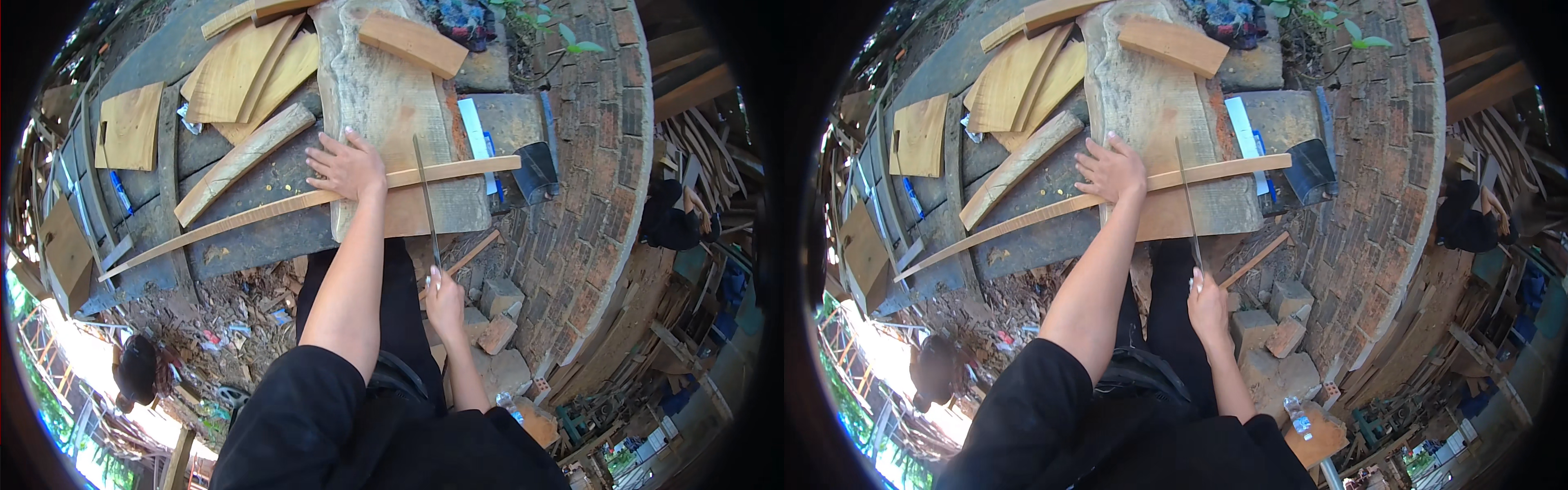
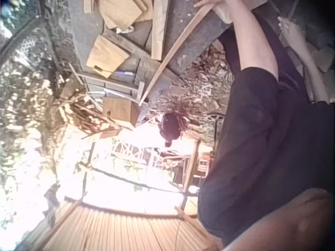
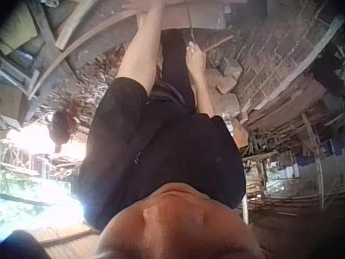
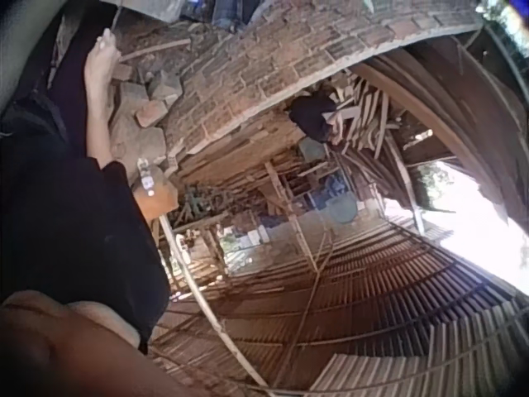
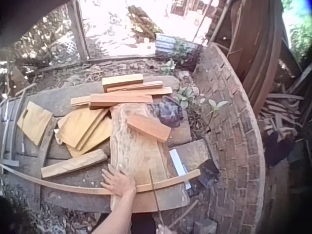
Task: Sawing a thin strip of wood on a workbench.
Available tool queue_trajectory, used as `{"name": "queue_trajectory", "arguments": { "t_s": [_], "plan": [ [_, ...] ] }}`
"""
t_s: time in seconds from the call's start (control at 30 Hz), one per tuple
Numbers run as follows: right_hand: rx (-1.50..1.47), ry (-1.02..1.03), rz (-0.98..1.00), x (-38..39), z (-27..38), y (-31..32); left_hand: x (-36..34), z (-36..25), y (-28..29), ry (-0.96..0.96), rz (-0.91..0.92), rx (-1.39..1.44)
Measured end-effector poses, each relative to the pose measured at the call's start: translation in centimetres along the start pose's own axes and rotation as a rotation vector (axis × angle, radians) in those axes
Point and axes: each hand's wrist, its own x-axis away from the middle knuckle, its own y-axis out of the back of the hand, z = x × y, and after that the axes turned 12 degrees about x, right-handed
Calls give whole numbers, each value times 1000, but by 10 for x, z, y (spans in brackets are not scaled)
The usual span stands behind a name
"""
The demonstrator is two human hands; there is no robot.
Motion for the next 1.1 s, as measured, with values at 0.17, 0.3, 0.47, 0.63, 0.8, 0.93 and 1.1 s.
{"name": "queue_trajectory", "arguments": {
  "t_s": [0.17,0.3,0.47,0.63,0.8,0.93,1.1],
  "plan": [
    [-138,41,-18,-52,16,-15,0,-7,0,-50,-35,46],
    [-208,43,28,-56,22,-14,-5,-4,1,-34,-35,52],
    [-609,96,31,-50,-14,-33,0,-8,-1,-25,-21,15],
    [-865,1,175,-55,-20,-40,-2,-8,-1,-20,-29,21],
    [-959,-56,292,-75,14,-26,-4,-6,0,-20,-38,25],
    [-1054,-89,498,-95,26,-13,0,-9,-5,-53,-64,56],
    [-918,-42,416,-49,17,6,-5,0,-3,-60,-87,40]
  ]
}}
